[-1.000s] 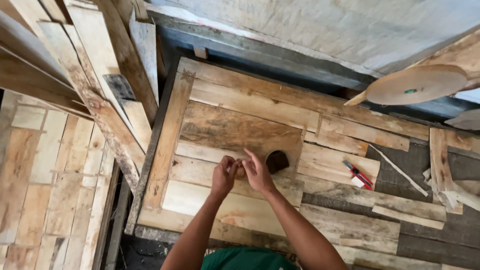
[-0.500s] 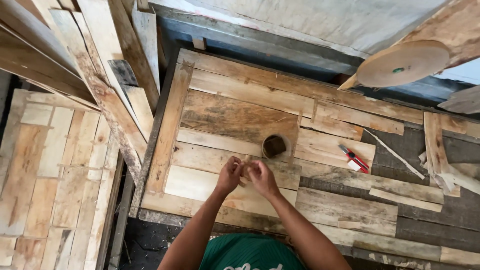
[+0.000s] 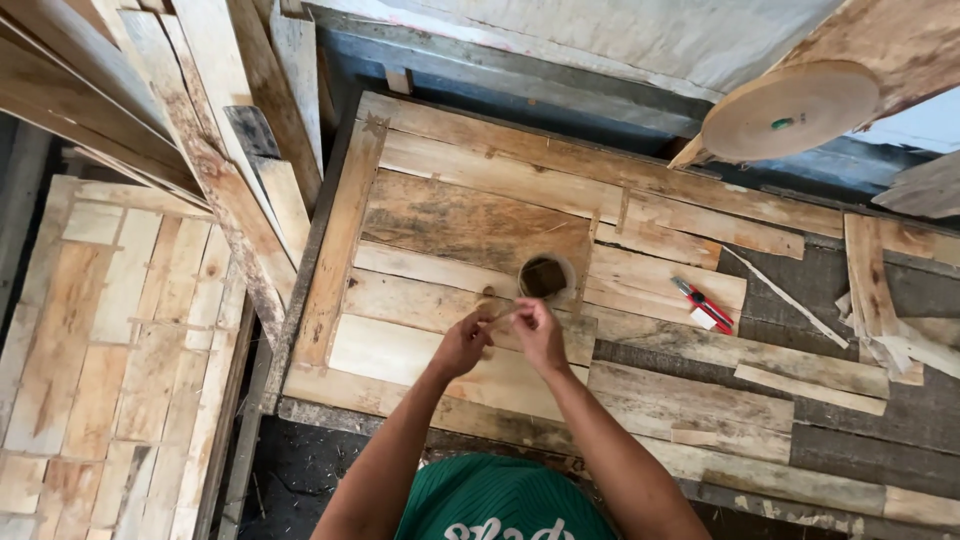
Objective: Measuring a circular hole and fitting thin wooden strips onto a wooden assembly on a workbench.
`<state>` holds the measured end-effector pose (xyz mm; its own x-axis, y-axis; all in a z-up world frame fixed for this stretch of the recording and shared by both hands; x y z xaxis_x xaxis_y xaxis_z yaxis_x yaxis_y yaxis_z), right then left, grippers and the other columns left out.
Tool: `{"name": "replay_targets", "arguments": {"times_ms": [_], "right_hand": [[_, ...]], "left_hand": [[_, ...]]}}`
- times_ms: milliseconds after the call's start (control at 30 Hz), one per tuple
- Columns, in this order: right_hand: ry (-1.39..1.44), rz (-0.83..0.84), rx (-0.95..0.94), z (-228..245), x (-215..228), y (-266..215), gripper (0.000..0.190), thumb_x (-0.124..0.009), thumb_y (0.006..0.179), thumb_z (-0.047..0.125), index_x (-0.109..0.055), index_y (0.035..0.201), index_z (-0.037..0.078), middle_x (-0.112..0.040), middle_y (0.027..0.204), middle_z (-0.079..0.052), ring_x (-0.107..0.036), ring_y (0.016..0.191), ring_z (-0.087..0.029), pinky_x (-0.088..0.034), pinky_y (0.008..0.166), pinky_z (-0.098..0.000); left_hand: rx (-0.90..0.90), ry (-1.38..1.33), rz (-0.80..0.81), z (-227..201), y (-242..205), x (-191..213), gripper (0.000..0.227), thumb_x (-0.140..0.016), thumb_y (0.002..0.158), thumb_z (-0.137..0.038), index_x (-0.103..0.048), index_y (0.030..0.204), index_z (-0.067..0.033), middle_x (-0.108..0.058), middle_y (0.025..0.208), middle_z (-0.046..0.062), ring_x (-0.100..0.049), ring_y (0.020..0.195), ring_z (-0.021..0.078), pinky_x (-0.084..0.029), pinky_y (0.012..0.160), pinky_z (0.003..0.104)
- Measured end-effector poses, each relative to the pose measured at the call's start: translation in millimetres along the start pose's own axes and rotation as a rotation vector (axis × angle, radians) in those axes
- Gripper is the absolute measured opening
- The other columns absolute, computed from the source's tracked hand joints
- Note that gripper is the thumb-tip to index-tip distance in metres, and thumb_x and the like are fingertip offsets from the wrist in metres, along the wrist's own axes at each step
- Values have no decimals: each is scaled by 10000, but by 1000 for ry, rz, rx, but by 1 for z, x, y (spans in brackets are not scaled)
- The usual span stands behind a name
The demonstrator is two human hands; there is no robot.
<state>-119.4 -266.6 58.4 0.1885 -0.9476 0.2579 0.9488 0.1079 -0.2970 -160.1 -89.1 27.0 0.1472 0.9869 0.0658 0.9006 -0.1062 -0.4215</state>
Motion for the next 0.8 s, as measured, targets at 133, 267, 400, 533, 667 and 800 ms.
{"name": "replay_targets", "arguments": {"times_ms": [133,267,400,533,667,800], "right_hand": [[-105,-231,127,-24,36,19,299,-724,943,104,-670,1229,36,-696,931,-33,-614,817,-111,-527,751,-259],[9,-353,165,-27,71,26,318,-705,954,96,-627,1255,27,-676,960,-17,-607,847,-87,-521,777,-248],[61,-309,156,-35,80,27,337,-698,949,88,-607,1267,28,-657,937,-11,-607,832,-79,-517,752,-239],[-47,-246,165,-12,69,16,324,-691,945,83,-633,1260,38,-674,932,-16,-628,800,-86,-538,720,-243],[-112,-188,178,0,55,7,336,-701,933,74,-650,1265,57,-696,911,-19,-641,767,-90,-550,688,-253],[-155,-54,216,20,44,-2,318,-708,934,60,-656,1248,59,-714,901,-13,-653,763,-88,-552,683,-259]], "left_hand": [[-45,31,23,89,31,16,373,-540,943,-65,-597,1310,-103,-722,873,107,-716,805,191,-590,725,353],[46,415,-96,92,21,72,287,-578,971,-126,-655,1248,-127,-759,1051,142,-728,973,280,-569,840,397],[382,746,-220,48,-11,120,318,-624,985,-280,-644,1296,-212,-743,1185,133,-697,1130,307,-530,966,464],[424,977,-253,14,-20,125,432,-628,979,-272,-561,1404,-236,-660,1351,109,-534,1338,339,-414,1051,602],[376,969,-52,6,0,96,746,-724,825,-184,-450,1512,-282,-413,1579,87,-317,1466,353,-268,1113,692],[-283,657,-136,38,46,33,700,-738,824,-246,-513,1482,-163,-493,1537,143,-403,1471,346,-377,1209,508]]}}
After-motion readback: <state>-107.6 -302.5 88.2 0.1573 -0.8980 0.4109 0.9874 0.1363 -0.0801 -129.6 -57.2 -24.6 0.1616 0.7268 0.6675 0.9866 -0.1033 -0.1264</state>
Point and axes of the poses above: each hand's wrist, its own y-axis towards the middle knuckle, its own x-axis out of the back of the hand, z = x × y, the point moved 4 cm from there along y, towards the middle knuckle
